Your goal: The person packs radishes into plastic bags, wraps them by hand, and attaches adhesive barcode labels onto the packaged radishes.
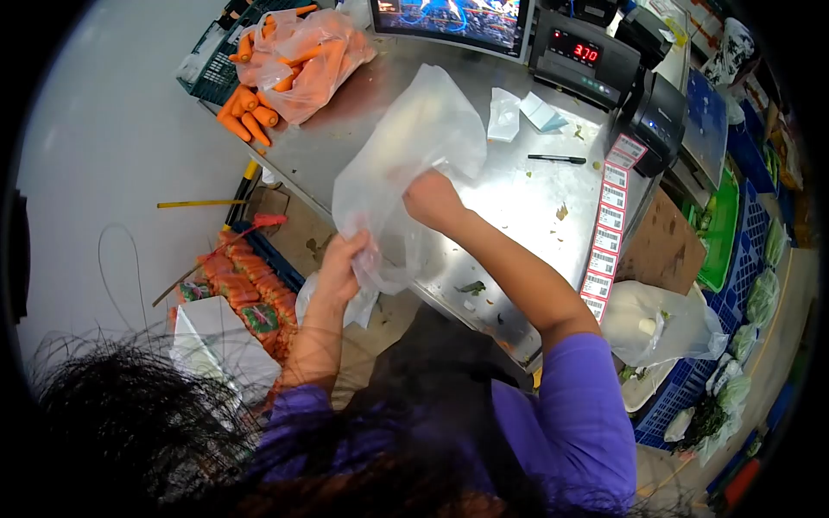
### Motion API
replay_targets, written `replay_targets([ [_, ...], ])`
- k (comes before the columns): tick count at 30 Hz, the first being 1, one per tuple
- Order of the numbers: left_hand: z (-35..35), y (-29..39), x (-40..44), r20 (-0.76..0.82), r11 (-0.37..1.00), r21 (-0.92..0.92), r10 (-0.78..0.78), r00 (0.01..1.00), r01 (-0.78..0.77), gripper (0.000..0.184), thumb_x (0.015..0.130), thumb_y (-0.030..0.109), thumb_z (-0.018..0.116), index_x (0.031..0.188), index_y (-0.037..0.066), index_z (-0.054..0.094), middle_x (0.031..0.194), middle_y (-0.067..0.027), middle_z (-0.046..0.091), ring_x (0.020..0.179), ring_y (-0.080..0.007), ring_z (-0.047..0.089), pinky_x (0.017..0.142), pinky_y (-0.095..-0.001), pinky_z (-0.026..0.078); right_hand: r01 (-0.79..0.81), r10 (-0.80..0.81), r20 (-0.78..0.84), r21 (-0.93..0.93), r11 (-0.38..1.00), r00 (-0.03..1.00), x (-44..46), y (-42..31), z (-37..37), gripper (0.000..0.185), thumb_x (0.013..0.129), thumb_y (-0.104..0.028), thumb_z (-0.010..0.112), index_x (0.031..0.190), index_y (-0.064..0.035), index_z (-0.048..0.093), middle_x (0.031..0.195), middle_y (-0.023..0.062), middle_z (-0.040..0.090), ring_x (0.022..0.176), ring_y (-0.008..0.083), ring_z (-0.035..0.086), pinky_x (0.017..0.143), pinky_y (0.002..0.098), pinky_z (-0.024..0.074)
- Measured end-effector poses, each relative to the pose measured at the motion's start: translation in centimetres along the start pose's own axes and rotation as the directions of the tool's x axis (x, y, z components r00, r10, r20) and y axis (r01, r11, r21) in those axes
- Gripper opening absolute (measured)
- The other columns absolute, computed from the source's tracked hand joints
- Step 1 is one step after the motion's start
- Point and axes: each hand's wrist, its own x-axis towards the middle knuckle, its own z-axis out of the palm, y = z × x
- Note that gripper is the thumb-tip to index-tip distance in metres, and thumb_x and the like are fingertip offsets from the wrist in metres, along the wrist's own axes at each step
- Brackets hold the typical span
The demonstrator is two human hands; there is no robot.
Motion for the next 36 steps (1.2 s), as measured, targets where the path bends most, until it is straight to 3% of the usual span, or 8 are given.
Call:
replay_targets([
  [5, -1.4, -1.3, -0.4, 0.269, 0.948, 0.318, -0.114, 0.957, 0.023, 0.033, 0.083, 0.01, 0.051, 0.114, 0.001, 0.047, 0.076, -0.006, 0.059, 0.072, -0.013, 0.056, 0.063, -0.0262, 0.045, 0.175, -0.15, -0.181, 0.129, 0.976, 0.972, 3.5, 4.6, 9.7, 0.022, 0.08, -0.011, 0.049, 0.098, -0.003, 0.058, 0.1, 0.0122, 0.06, 0.093, 0.0295, 0.056, 0.083, 0.0366, 0.0441],
  [9, -3.6, -0.9, 0.8, 0.442, 0.735, 0.649, -0.157, 0.883, -0.195, 0.037, 0.086, 0.012, 0.046, 0.121, 0.0, 0.044, 0.083, -0.0077, 0.062, 0.077, -0.013, 0.056, 0.07, -0.0274, 0.045, -0.024, 0.044, 0.097, -0.199, 0.98, 0.994, 7.1, 2.9, 12.0, 0.023, 0.08, -0.012, 0.048, 0.1, -0.0062, 0.057, 0.093, 0.0086, 0.059, 0.086, 0.0237, 0.057, 0.076, 0.0356, 0.045],
  [18, -15.3, 3.3, 13.7, -0.058, 0.934, 0.357, 0.004, 0.998, 0.018, 0.028, 0.09, 0.026, 0.044, 0.096, 0.003, 0.057, 0.08, -0.0024, 0.057, 0.071, -0.0138, 0.053, 0.066, -0.0242, 0.043, 0.081, -0.132, -0.065, -0.505, 0.86, 0.989, 10.0, 6.6, 16.6, 0.025, 0.088, -0.024, 0.042, 0.11, -0.0178, 0.053, 0.097, 0.0045, 0.054, 0.088, 0.0167, 0.052, 0.077, 0.0383, 0.0415],
  [21, -17.3, 2.9, 20.8, 0.043, 0.981, 0.148, 0.121, 0.992, -0.126, 0.026, 0.089, 0.027, 0.046, 0.095, 0.004, 0.057, 0.084, -0.0049, 0.057, 0.078, -0.0153, 0.054, 0.066, -0.026, 0.044, 0.131, -0.131, 0.042, -0.594, 0.794, 0.99, 10.5, 5.6, 13.1, 0.025, 0.088, -0.017, 0.043, 0.109, -0.0134, 0.054, 0.103, 0.0065, 0.052, 0.096, 0.0236, 0.049, 0.081, 0.0386, 0.0397],
  [25, -13.7, 4.1, 25.0, 0.166, 0.943, 0.252, 0.181, 0.969, -0.219, 0.027, 0.089, 0.023, 0.047, 0.106, 0.003, 0.051, 0.097, -0.0068, 0.054, 0.087, -0.0167, 0.053, 0.074, -0.0288, 0.047, -0.13, 0.149, -0.108, 0.161, 0.978, 0.983, 10.0, 6.8, 13.3, 0.025, 0.088, -0.019, 0.043, 0.109, -0.0115, 0.054, 0.105, 0.0097, 0.052, 0.102, 0.0268, 0.046, 0.09, 0.0387, 0.0358],
  [27, -12.4, 4.1, 26.7, 0.273, 0.939, 0.267, 0.143, 0.951, -0.218, 0.027, 0.089, 0.023, 0.047, 0.106, 0.003, 0.05, 0.097, -0.0069, 0.054, 0.087, -0.0169, 0.053, 0.074, -0.0288, 0.047, -0.063, 0.28, -0.13, 0.805, 0.591, 0.951, 10.0, 7.6, 14.2, 0.026, 0.088, -0.02, 0.043, 0.109, -0.0095, 0.054, 0.105, 0.0103, 0.052, 0.102, 0.0269, 0.045, 0.09, 0.0398, 0.0348],
  [32, -11.9, 3.9, 31.0, 0.273, 0.973, 0.204, 0.053, 0.96, -0.111, 0.028, 0.088, 0.023, 0.048, 0.108, 0.003, 0.048, 0.099, -0.0071, 0.053, 0.089, -0.0176, 0.053, 0.074, -0.0289, 0.047, 0.075, 0.16, -0.217, 0.784, 0.616, 0.963, 9.5, 10.7, 17.8, 0.031, 0.085, -0.02, 0.046, 0.111, -0.0056, 0.051, 0.105, 0.0131, 0.052, 0.102, 0.0279, 0.046, 0.092, 0.0436, 0.0326],
  [36, -12.5, 5.0, 33.8, 0.248, 0.978, 0.19, 0.032, 0.968, -0.081, 0.029, 0.088, 0.022, 0.048, 0.11, 0.003, 0.047, 0.101, -0.0073, 0.052, 0.091, -0.0181, 0.052, 0.074, -0.029, 0.047, -0.153, 0.17, 0.068, -0.208, 0.966, 0.983, 9.5, 2.1, 7.1, 0.039, 0.078, -0.018, 0.052, 0.114, -0.0057, 0.048, 0.107, 0.0132, 0.051, 0.105, 0.0288, 0.046, 0.087, 0.0423, 0.0386],
])
